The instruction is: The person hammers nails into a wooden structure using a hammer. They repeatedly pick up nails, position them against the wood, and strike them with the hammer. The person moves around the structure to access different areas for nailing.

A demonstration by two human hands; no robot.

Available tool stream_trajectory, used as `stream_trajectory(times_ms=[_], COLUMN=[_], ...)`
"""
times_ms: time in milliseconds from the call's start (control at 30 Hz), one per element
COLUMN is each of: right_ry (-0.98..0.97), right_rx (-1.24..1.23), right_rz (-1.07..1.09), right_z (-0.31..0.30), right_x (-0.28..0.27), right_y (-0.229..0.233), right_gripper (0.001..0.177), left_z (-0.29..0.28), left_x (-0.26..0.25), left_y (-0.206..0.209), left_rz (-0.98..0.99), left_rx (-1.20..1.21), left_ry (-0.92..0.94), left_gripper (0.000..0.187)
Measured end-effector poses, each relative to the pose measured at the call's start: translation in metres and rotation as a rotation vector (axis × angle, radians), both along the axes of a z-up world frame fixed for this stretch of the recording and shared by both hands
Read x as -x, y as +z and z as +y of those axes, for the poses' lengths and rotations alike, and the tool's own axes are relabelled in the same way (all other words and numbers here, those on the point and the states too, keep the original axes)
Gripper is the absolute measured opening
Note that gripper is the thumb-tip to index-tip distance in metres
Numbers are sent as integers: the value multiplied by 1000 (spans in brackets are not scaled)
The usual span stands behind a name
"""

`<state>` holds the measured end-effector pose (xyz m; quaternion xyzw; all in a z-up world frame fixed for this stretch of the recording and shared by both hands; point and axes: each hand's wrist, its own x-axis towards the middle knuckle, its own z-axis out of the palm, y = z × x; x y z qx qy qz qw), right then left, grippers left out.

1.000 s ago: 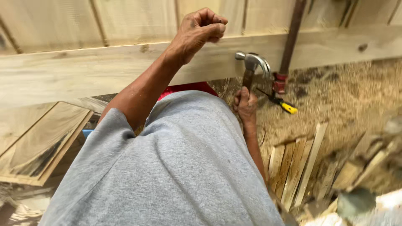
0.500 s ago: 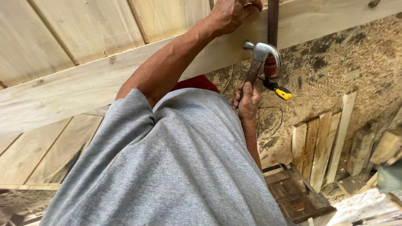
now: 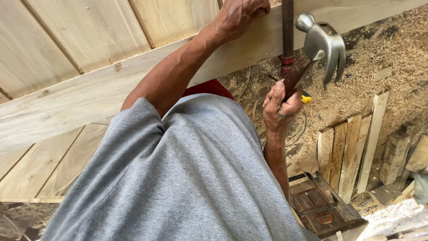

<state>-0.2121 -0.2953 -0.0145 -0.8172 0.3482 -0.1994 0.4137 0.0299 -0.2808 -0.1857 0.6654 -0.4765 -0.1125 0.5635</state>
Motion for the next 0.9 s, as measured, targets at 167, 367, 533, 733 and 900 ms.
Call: stream_trajectory(times_ms=[167, 367, 533, 733, 900], right_ry=[105, 76, 144, -23, 206], right_rx=[150, 199, 217, 217, 248], right_rz=[148, 163, 350, 46, 218], right_z=[-16, -12, -17, 8, -8], right_x=[-11, -15, -30, -3, -33], right_y=[2, 0, -17, 14, -27], right_gripper=[37, 44, 43, 35, 42], left_z=[-5, -2, -1, -6, -11], left_x=[-1, 3, 0, 3, 1], left_y=[-9, -10, -9, -23, -25], left_rz=[61, -11, -133, -72, -133], left_rx=[-53, -20, -16, 48, 3], left_ry=[-44, -18, -5, -42, -59], left_gripper=[12, 13, 16, 15, 16])
